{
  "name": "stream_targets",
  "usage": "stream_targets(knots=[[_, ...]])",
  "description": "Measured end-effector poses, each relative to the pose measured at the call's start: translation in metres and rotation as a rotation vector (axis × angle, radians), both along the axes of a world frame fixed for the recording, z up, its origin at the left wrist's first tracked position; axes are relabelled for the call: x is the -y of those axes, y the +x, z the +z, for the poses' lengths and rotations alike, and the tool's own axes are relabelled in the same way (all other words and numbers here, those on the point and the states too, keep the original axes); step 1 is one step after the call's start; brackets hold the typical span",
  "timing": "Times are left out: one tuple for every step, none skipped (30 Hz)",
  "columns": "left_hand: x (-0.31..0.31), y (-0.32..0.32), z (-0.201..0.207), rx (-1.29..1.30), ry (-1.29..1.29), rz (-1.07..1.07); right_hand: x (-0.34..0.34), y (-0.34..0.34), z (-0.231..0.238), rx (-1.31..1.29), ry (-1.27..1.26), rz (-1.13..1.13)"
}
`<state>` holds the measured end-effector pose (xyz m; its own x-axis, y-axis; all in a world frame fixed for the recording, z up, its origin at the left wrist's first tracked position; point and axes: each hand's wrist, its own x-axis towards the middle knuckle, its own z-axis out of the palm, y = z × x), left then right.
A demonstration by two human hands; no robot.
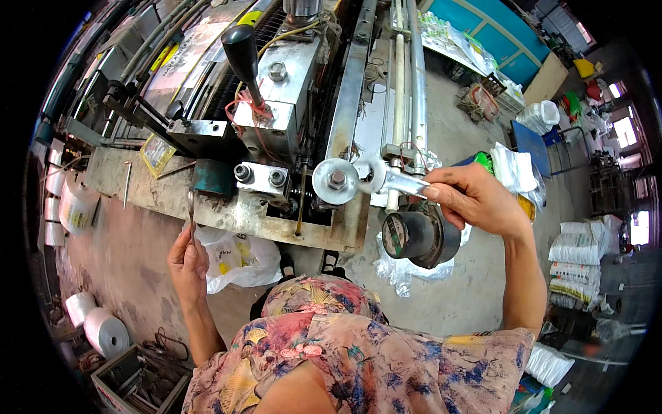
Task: The person uses a wrench to tighten bolts on a metal component of a large industrial machine. They manipulate a small cylindrical part and adjust a gauge attached to the machinery. The person works on the machine's internal mechanism, tightening fasteners and checking the alignment of parts.
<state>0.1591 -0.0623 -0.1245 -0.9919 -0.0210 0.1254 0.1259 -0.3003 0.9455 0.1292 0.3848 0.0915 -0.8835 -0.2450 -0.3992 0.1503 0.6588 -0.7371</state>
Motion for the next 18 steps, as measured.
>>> stream_targets(knots=[[0.0, 0.004, -0.001, 0.008, -0.009, 0.022, 0.0, -0.011, 0.0, 0.074, 0.006, 0.036], [0.0, 0.006, -0.001, 0.011, -0.006, 0.023, -0.002, -0.022, -0.001, 0.078, 0.0, 0.069], [-0.001, 0.008, -0.002, 0.009, 0.0, 0.02, -0.003, -0.032, -0.002, 0.076, -0.004, 0.098], [-0.001, 0.01, -0.002, 0.008, 0.006, 0.015, -0.005, -0.044, 0.002, 0.105, 0.018, 0.142], [-0.001, 0.013, -0.002, 0.014, -0.006, 0.02, -0.005, -0.058, 0.008, 0.158, 0.033, 0.19], [-0.002, 0.014, -0.003, 0.018, -0.011, 0.02, -0.005, -0.074, 0.012, 0.153, 0.082, 0.275], [-0.002, 0.015, -0.003, 0.021, -0.016, 0.017, -0.003, -0.088, 0.016, 0.149, 0.132, 0.356], [-0.003, 0.017, -0.001, 0.041, -0.012, 0.004, 0.005, -0.102, 0.017, 0.151, 0.146, 0.396], [-0.001, 0.018, -0.001, 0.049, -0.01, -0.005, 0.012, -0.111, 0.019, 0.155, 0.163, 0.428], [0.001, 0.018, -0.002, 0.058, -0.008, -0.018, 0.01, -0.116, 0.015, 0.147, 0.142, 0.422], [0.003, 0.019, -0.004, 0.063, -0.004, -0.024, 0.007, -0.108, 0.007, 0.13, 0.137, 0.38], [0.007, 0.017, -0.007, 0.07, 0.002, -0.015, 0.004, -0.089, 0.001, 0.114, 0.139, 0.338], [0.012, 0.019, -0.012, 0.082, 0.002, 0.006, 0.006, -0.068, -0.007, 0.1, 0.132, 0.309], [0.014, 0.018, -0.018, 0.096, 0.014, 0.02, 0.019, -0.027, -0.01, 0.324, 0.076, 0.028], [0.012, 0.011, -0.021, 0.085, 0.001, 0.028, 0.029, 0.013, -0.025, 0.417, -0.119, -0.023], [0.006, 0.001, -0.021, 0.101, 0.035, 0.026, 0.054, 0.048, -0.042, 0.426, -0.382, -0.089], [0.004, -0.009, -0.018, 0.122, 0.069, -0.004, 0.098, 0.068, -0.048, 0.441, -0.429, -0.291], [0.006, -0.014, -0.016, 0.08, 0.091, -0.027, 0.143, 0.064, -0.047, 0.516, -0.875, -0.447]])
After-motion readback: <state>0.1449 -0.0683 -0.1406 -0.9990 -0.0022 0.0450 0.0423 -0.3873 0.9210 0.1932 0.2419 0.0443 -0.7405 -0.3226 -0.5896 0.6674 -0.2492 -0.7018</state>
